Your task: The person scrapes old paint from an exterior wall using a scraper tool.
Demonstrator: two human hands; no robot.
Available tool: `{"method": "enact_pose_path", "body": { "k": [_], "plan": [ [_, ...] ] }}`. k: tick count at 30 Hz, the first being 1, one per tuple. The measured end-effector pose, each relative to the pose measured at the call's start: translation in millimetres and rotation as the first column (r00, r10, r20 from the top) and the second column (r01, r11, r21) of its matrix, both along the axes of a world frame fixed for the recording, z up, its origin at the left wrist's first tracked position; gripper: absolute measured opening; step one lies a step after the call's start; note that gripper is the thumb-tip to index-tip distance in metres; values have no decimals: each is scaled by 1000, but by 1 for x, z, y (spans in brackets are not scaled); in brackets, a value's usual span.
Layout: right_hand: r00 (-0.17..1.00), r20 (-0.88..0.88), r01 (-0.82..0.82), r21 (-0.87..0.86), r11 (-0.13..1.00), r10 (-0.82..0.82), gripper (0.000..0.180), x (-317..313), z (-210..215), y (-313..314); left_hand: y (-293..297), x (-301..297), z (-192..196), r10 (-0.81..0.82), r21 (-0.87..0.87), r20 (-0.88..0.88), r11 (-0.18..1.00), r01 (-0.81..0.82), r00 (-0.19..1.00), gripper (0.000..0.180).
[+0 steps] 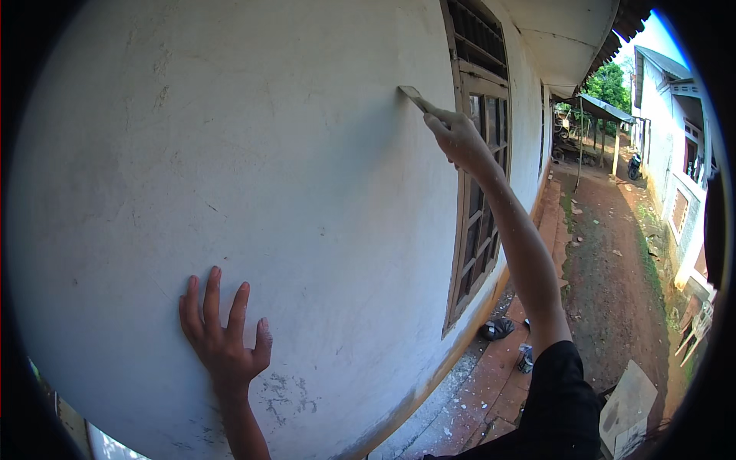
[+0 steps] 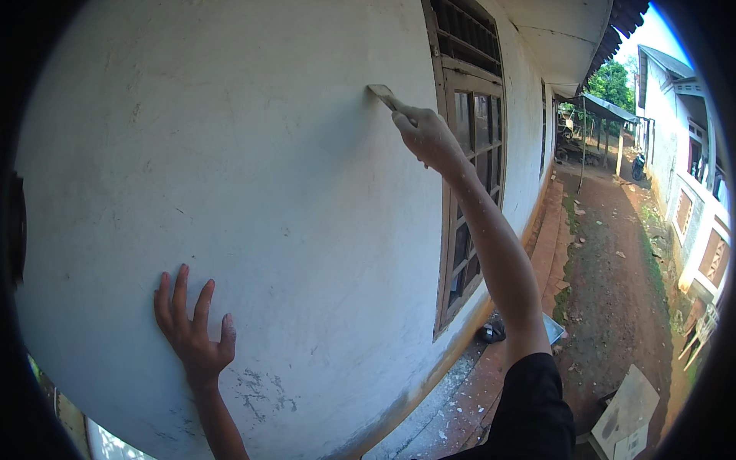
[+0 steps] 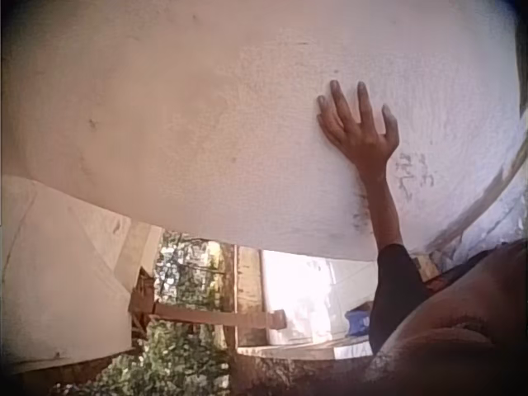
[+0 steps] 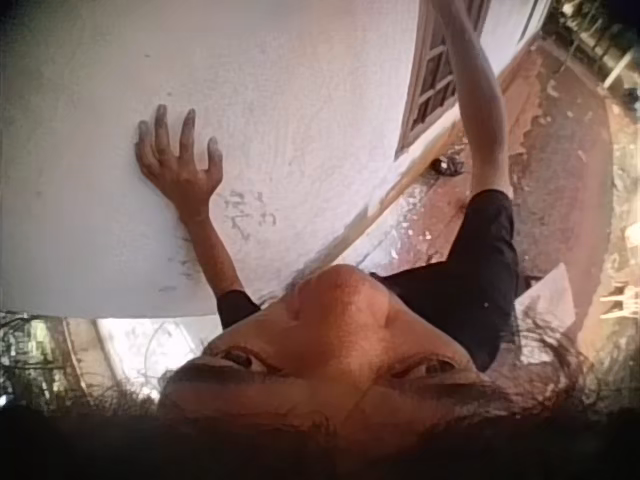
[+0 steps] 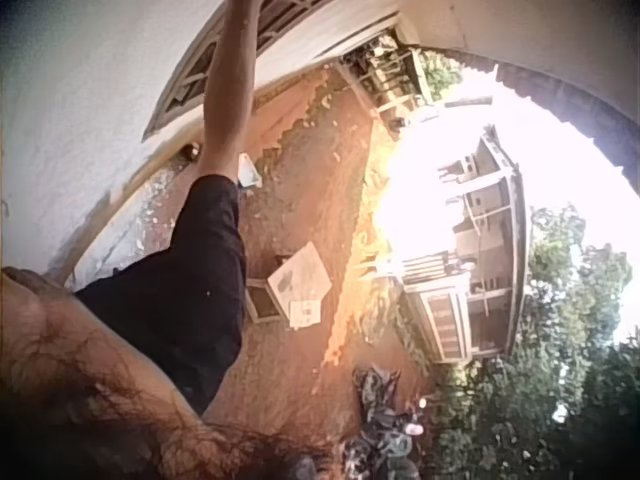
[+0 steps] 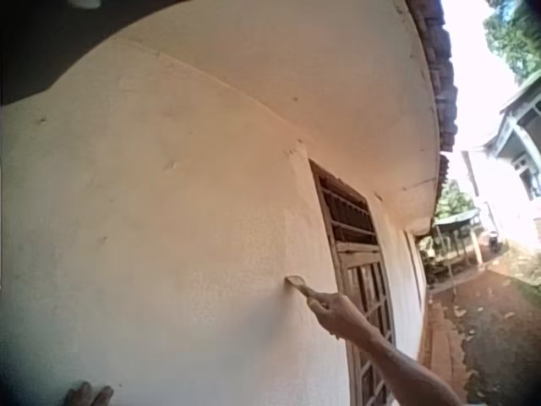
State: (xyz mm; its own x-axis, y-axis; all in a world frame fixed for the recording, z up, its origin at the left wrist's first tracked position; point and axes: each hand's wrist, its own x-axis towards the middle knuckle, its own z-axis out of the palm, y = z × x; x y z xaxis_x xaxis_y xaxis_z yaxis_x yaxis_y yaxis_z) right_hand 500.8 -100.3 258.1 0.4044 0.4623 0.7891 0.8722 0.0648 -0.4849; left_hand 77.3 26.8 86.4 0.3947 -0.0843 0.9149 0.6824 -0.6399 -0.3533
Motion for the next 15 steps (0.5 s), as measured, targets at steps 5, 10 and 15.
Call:
{"method": "enact_pose_path", "body": {
  "k": [5,10,15],
  "plan": [
    [998,-62,34,6,999,-34,51,-1,-51,-1,-2,3,1,-78,-5,-15,997,78,997,46],
    [999,26,37,80,996,-39,53,-1,58,11,-2,3,0,-85,-35,1,996,85,996,48],
    [998,-51,36,116,993,-30,60,32,152,13,-4,0,2,-104,-35,-32,994,103,994,49]
  ]
}}
